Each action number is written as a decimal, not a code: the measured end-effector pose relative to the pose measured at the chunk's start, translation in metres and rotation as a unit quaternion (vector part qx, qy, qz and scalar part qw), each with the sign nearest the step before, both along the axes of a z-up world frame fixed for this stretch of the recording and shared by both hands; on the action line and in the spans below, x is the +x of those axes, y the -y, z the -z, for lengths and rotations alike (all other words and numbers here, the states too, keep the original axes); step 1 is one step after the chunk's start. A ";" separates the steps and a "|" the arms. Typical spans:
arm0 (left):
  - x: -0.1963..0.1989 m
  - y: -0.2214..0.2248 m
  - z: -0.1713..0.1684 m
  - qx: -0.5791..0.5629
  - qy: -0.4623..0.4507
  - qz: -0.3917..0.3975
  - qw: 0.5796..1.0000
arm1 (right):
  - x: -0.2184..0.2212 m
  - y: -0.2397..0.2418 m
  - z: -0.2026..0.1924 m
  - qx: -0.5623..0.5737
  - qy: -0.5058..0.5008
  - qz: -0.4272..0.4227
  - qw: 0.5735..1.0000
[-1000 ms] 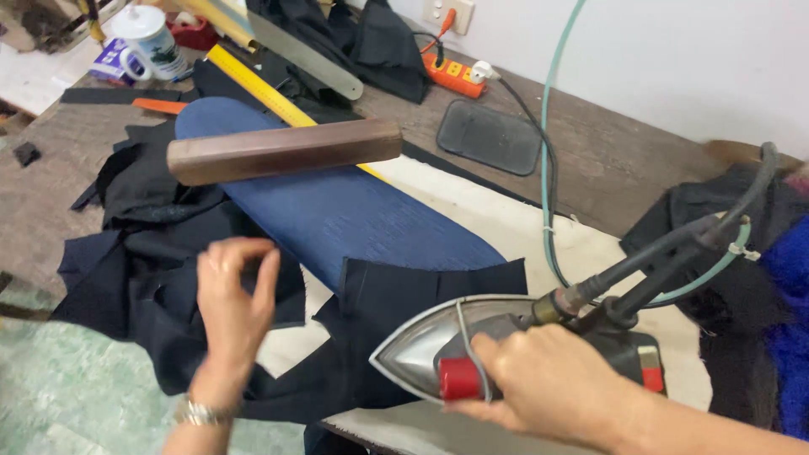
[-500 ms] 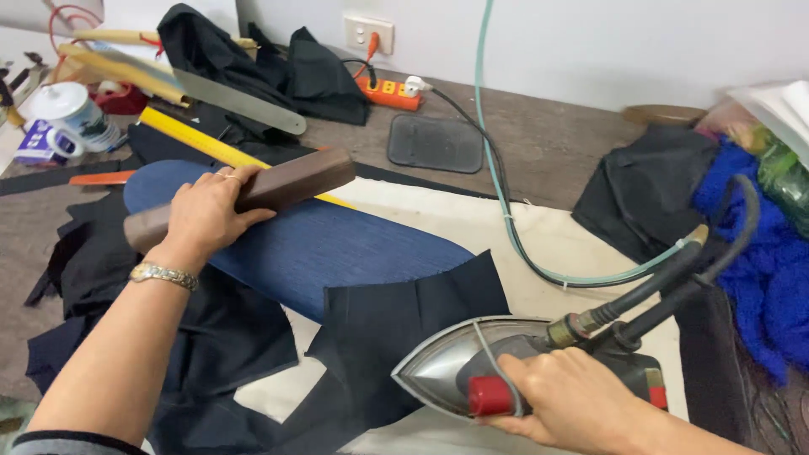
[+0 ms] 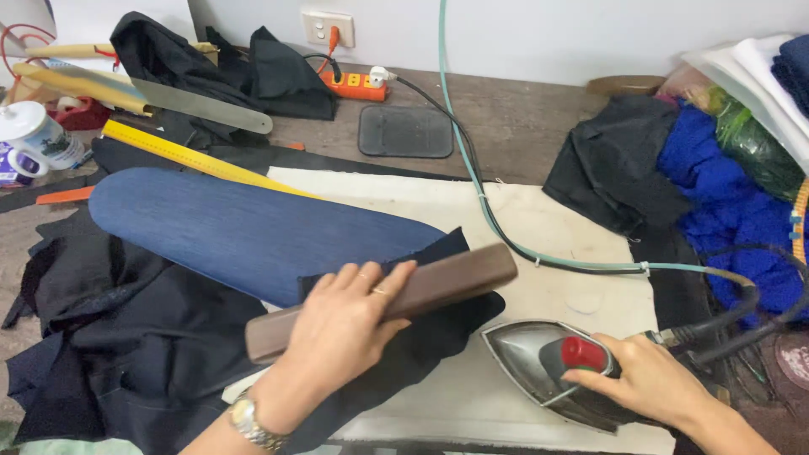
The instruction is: Pressing dark blue fabric components using a steam iron and a wooden clapper on an ironing board.
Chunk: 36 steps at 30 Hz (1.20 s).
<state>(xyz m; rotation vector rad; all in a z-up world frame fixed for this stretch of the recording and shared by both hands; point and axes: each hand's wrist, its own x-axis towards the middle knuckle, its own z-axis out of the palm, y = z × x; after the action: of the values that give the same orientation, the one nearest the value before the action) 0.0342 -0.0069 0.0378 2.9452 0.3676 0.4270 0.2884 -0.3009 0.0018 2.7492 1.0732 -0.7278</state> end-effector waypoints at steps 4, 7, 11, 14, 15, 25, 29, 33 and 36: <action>0.014 0.004 0.024 0.082 -0.006 0.004 0.997 | 0.003 -0.001 -0.002 -0.021 -0.026 0.073 0.997; 0.017 -0.004 0.038 0.049 -0.063 0.004 0.997 | 0.011 0.001 0.009 -0.014 -0.026 0.124 0.992; 0.013 0.006 0.032 0.039 -0.055 -0.002 0.998 | 0.024 0.008 0.022 0.005 -0.041 0.122 0.992; 0.001 0.017 0.030 0.057 -0.049 -0.010 0.997 | 0.028 -0.008 0.026 -0.013 -0.037 0.104 0.994; -0.003 0.024 0.032 0.065 -0.046 -0.009 0.997 | 0.028 -0.011 0.026 -0.031 -0.033 0.095 0.994; -0.007 -0.023 0.017 0.055 -0.045 -0.034 0.997 | 0.046 -0.060 0.035 -0.014 -0.019 0.049 0.999; -0.017 -0.111 0.004 0.085 -0.087 -0.138 0.983 | 0.048 -0.072 0.033 0.031 -0.030 0.030 0.999; -0.033 -0.191 0.017 0.040 -0.147 -0.243 0.958 | 0.045 -0.078 0.033 -0.012 0.027 0.013 0.999; -0.040 -0.222 0.023 -0.043 -0.183 -0.257 0.948 | 0.023 -0.094 -0.008 0.088 0.079 0.039 0.992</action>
<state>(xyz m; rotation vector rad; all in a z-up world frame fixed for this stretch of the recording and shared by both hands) -0.0062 0.2152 0.0144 2.8012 1.1764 -0.0965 0.3112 -0.2071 0.0101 2.9510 1.0485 -0.4323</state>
